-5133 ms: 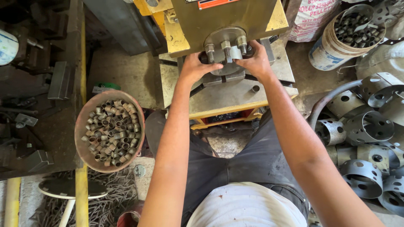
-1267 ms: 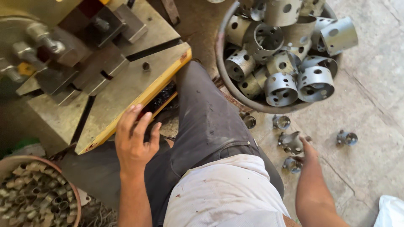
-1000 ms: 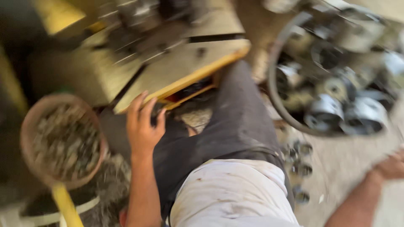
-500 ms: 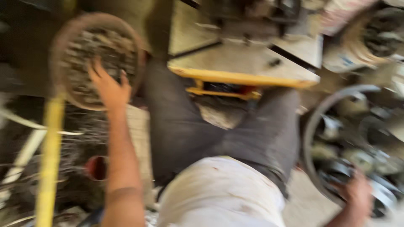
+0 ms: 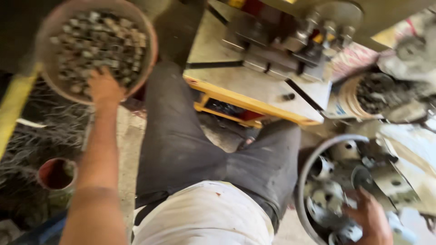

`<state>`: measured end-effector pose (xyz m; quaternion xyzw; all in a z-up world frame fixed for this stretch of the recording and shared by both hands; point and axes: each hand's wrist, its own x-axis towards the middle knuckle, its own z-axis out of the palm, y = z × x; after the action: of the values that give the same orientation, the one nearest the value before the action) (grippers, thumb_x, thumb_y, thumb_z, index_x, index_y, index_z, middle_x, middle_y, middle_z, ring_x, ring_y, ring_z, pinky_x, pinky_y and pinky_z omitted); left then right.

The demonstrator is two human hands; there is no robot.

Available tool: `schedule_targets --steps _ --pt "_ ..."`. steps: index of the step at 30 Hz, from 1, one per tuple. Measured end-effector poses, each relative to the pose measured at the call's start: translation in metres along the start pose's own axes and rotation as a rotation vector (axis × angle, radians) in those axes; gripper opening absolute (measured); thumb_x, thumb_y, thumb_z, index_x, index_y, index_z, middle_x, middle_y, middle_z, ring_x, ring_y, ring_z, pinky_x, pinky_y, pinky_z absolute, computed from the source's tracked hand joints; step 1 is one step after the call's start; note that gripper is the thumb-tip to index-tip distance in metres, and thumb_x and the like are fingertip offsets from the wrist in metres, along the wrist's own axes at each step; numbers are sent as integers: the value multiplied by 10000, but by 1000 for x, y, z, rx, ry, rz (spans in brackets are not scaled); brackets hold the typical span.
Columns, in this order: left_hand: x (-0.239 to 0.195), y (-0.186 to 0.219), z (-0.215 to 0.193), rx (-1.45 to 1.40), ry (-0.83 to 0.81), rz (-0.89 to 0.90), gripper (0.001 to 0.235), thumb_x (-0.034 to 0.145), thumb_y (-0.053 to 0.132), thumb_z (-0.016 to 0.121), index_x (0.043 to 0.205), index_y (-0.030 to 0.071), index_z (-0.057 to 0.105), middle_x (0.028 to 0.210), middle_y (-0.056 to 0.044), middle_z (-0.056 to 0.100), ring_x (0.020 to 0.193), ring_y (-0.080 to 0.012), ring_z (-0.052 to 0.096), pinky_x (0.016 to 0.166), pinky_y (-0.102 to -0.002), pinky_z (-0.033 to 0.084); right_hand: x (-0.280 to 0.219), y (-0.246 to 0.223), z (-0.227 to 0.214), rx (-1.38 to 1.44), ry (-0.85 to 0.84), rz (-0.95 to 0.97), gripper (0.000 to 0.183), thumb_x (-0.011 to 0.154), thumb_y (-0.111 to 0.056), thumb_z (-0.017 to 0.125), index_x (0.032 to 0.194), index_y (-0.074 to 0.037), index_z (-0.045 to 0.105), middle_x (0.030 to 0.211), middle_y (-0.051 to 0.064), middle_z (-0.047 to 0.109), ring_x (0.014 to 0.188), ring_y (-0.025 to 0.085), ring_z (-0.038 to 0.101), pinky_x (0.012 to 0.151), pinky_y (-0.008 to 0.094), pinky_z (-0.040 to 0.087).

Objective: The person places metal tubes and a cylindrical housing into a machine to be joined, then removes the completed part and places it into a container.

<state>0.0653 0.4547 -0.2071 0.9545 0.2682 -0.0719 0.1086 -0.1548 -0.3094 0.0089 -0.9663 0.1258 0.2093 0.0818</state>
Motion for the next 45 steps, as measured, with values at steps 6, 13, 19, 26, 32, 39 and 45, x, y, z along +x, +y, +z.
schedule_targets --steps 6,13,19,26,32,39,45 --pt "25 -12 43 97 316 67 298 974 114 738 1244 11 671 1498 -245 469 1202 -469 560 929 -589 505 36 -93 -42 385 17 -187 618 650 -49 869 1222 -75 637 1021 129 722 889 254 698 792 390 573" --pt "-18 8 -23 69 288 27 735 718 228 846 1339 -23 542 1264 -237 615 1139 -415 620 918 -481 525 107 -216 35 1020 -49 -304 553 725 -59 852 1240 13 662 1173 169 730 1079 251 684 971 379 525" --pt "-88 76 -43 -1254 111 89 283 931 -8 538 1209 15 490 1008 -222 623 672 -320 704 600 -407 615 129 -255 73 1445 -137 -311 763 702 -18 843 1408 -60 555 1350 94 655 1203 203 635 991 333 524" --pt "-150 227 -77 -1778 -478 299 269 993 -14 663 1243 -35 567 1145 -164 646 1021 -280 724 929 -407 655 190 -253 9 1188 280 -478 876 658 39 883 1439 -57 496 1418 72 527 1267 259 599 996 373 587" --pt "-163 330 -128 -1716 -415 718 383 885 -55 718 1219 17 543 1254 -112 633 1117 -225 702 966 -328 590 217 -249 -65 912 448 -550 861 661 53 871 1443 -36 524 1346 88 513 1223 259 625 942 361 624" --pt "-155 375 -112 -1682 -453 756 359 915 -67 737 1258 -46 632 1243 -123 669 1078 -204 712 955 -319 597 239 -234 -71 968 501 -646 761 687 31 856 1392 -9 573 1295 90 545 1187 217 664 944 326 620" --pt "-140 396 -89 -1624 -277 759 398 888 -25 777 1263 -11 645 1136 -84 710 1032 -150 698 903 -269 578 280 -221 -58 812 576 -533 619 636 -148 940 1130 31 614 1115 129 611 982 256 691 804 365 591"
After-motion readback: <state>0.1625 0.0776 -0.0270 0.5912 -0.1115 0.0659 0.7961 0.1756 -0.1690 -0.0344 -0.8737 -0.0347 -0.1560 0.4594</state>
